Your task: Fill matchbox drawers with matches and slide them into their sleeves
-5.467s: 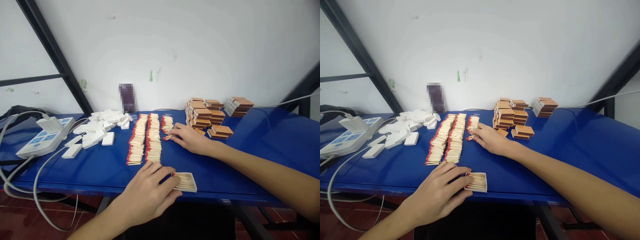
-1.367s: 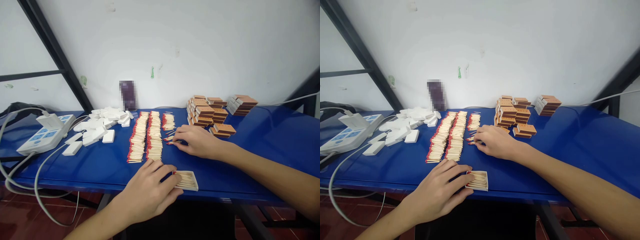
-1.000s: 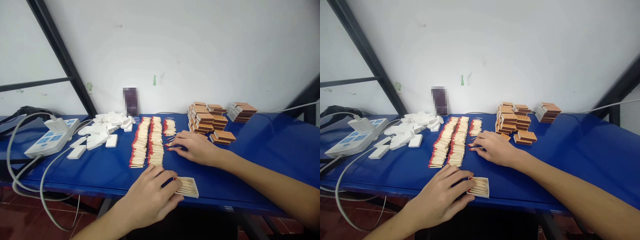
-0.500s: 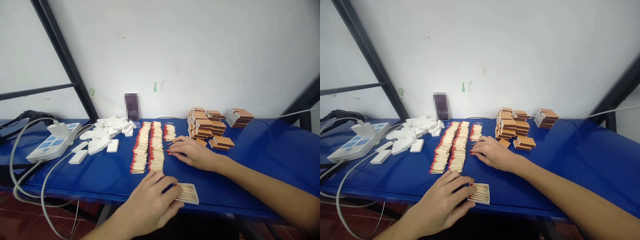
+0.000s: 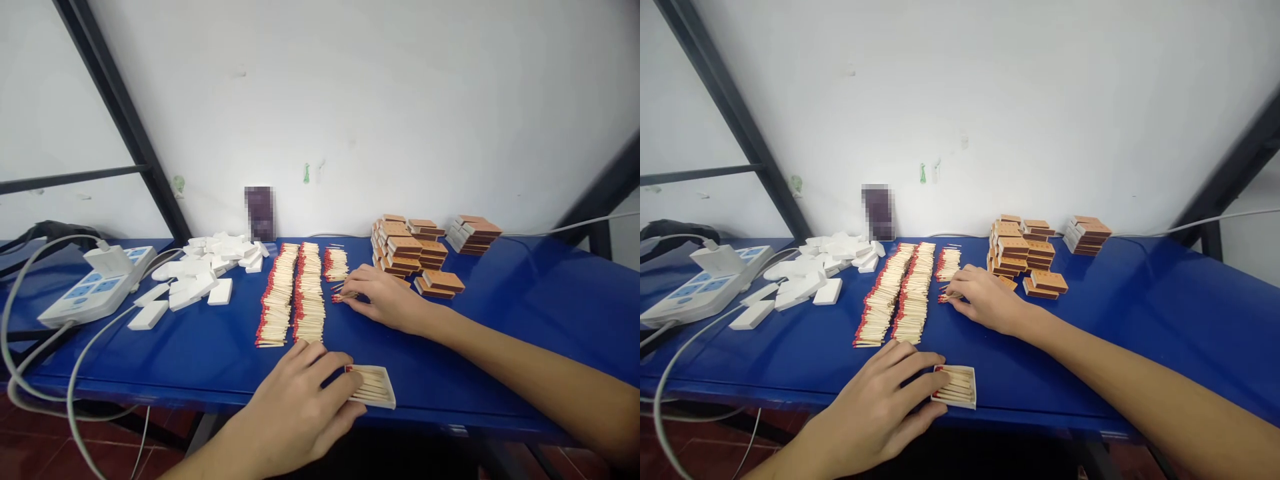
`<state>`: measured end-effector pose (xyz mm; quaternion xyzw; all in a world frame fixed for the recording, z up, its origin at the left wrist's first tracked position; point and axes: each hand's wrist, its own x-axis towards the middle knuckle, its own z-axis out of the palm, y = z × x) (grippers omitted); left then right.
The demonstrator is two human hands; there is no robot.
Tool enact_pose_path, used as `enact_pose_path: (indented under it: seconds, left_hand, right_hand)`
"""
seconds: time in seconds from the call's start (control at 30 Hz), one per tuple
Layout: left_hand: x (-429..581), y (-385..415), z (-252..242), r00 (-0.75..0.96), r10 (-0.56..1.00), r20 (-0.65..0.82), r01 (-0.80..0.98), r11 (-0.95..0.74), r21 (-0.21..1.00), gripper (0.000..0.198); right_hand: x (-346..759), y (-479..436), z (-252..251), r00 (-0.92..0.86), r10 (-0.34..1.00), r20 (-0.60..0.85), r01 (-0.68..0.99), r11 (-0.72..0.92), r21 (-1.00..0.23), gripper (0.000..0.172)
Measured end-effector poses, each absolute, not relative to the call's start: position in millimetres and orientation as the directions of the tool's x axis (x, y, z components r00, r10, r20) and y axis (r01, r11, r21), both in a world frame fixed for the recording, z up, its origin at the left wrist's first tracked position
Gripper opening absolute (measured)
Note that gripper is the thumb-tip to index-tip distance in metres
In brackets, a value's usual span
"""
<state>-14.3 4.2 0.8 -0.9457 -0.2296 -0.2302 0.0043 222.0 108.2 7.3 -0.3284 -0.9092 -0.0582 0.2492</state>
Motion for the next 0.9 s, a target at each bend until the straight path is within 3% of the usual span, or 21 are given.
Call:
enact_pose_path:
  seconds: [0.2, 0.4, 0.7, 0.9]
  left_hand:
    - [-14.2, 3.7, 0.8, 0.787, 0.439, 0.433, 0.441, -0.892, 0.102, 0.018]
    - [-13.8, 4.4, 0.3, 0.784, 0.435, 0.442, 0.442, -0.892, 0.094, 0.018]
    - [-13.4, 4.5, -1.0, 0.784, 0.426, 0.451, 0.433, -0.897, 0.095, 0.019]
    - [-14.5, 3.3, -0.8, 0.782, 0.424, 0.456, 0.431, -0.897, 0.096, 0.019]
  right_hand:
    - [221.1, 99.1, 12.6, -0.639, 0.657, 0.4, 0.681, 0.725, -0.104, 0.015]
    - [216.2, 92.3, 17.4, -0.658, 0.666, 0.35, 0.69, 0.72, -0.074, 0.013]
    - [220.6, 80.7, 23.0, -0.635, 0.71, 0.305, 0.741, 0.671, -0.02, 0.014]
    - [226.6, 80.4, 24.5, -0.628, 0.701, 0.338, 0.73, 0.681, -0.056, 0.014]
